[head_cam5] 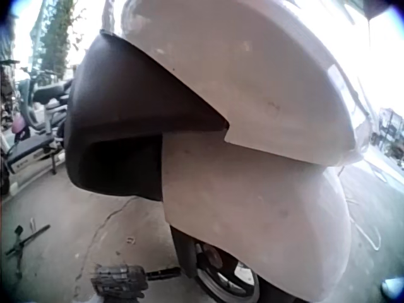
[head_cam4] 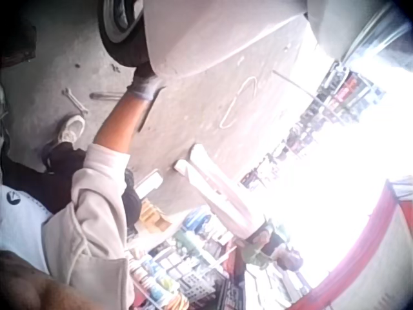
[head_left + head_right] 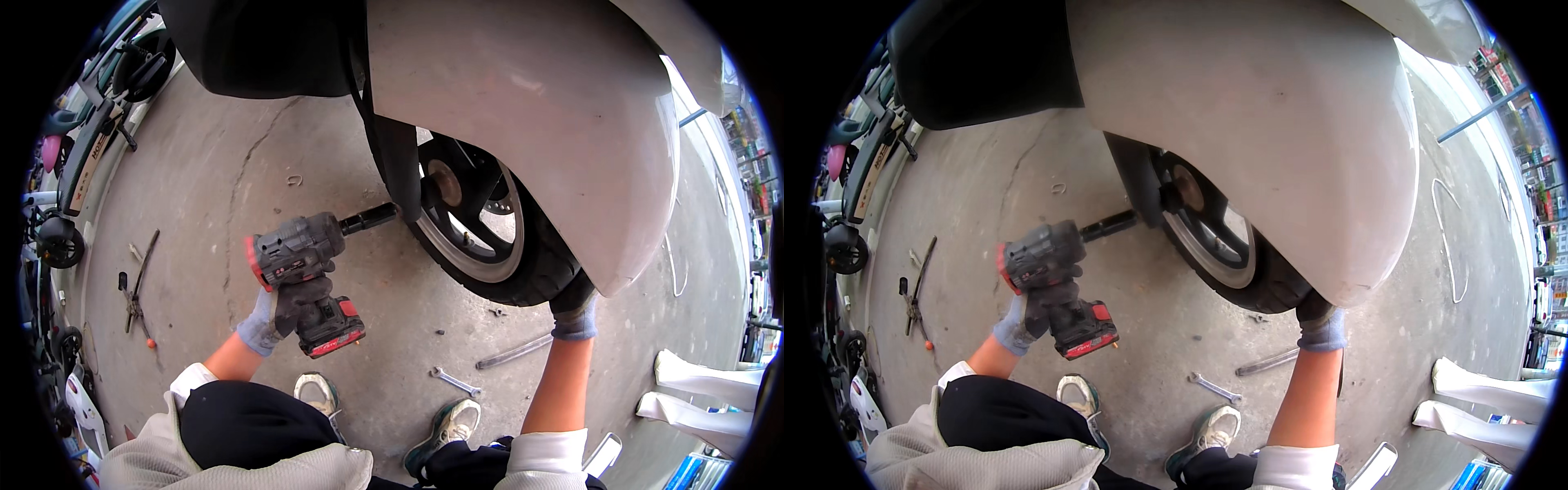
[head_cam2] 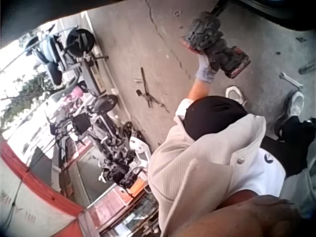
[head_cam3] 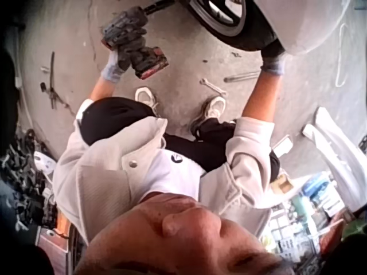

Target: The person removes the front wheel of a scooter using a cordless impact wrench and a wrench, then uses tire levers to pry the tire off the rim. The wheel is placed on the floor and the tire is separated from the rim.

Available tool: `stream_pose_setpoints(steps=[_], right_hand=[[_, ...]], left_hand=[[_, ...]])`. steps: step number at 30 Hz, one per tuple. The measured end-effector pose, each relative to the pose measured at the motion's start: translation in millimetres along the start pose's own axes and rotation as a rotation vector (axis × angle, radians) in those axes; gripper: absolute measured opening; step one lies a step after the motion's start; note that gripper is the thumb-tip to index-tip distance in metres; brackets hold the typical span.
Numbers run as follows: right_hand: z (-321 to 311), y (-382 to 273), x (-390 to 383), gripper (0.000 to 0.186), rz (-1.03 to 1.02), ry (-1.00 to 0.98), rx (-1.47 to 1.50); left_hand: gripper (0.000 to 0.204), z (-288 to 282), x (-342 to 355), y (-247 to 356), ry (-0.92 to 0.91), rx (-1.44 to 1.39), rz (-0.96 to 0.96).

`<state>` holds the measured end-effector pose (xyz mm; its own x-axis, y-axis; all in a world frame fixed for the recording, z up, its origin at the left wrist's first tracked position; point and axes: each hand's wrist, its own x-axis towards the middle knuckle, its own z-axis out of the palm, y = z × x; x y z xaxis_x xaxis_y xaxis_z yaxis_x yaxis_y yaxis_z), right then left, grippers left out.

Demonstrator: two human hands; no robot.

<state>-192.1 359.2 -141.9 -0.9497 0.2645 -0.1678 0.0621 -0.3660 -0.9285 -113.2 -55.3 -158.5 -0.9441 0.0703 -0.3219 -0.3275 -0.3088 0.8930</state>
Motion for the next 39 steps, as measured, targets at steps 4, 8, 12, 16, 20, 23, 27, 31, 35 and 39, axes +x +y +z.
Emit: stream_pose_setpoints(steps=[4, 8, 12, 16, 20, 23, 27, 31, 35, 39], right_hand=[[-5.9, 11.0, -4.7, 0.066, -0.041, 0.024, 0.0], [-13.5, 19.0, -7.6, 0.063, -0.049, 0.052, -0.021], [-8.0, 22.9, -13.6, 0.058, -0.112, 0.075, -0.172], [3.2, 13.8, -25.1, 0.056, -0.119, 0.066, -0.245], [3.7, 16.8, -23.2, 0.059, -0.126, 0.075, -0.167], [-0.7, 20.2, -20.8, 0.062, -0.126, 0.055, -0.152], [-5.8, 23.9, -17.0, 0.064, -0.12, 0.027, -0.103], [-7.1, 26.0, -15.7, 0.06, -0.121, 0.025, -0.098], [-4.6, 23.3, -23.0, 0.054, -0.153, -0.041, -0.274], [-28.6, 29.4, -20.0, 0.051, -0.162, -0.124, -0.251]], left_hand=[[0.008, -7.5, 6.3, -13.0, -0.193, 0.232, -0.01], [0.006, -6.1, 6.9, -26.4, -0.282, 0.337, 0.124], [0.023, -4.5, 13.7, -32.2, -0.043, -0.089, -0.108], [0.03, -0.1, 13.9, -32.1, -0.009, -0.072, -0.065], [0.029, -6.8, 20.8, -31.9, -0.058, -0.039, -0.022], [0.031, -12.9, 21.8, -36.8, -0.084, -0.087, -0.033], [0.037, -21.6, 24.3, -44.8, -0.106, -0.128, -0.045], [0.028, -12.6, 23.3, -38.0, -0.044, -0.118, -0.044], [0.028, -19.8, 25.1, -37.3, -0.039, -0.076, -0.037], [0.026, -18.0, 31.4, -31.6, -0.044, -0.001, -0.054]])
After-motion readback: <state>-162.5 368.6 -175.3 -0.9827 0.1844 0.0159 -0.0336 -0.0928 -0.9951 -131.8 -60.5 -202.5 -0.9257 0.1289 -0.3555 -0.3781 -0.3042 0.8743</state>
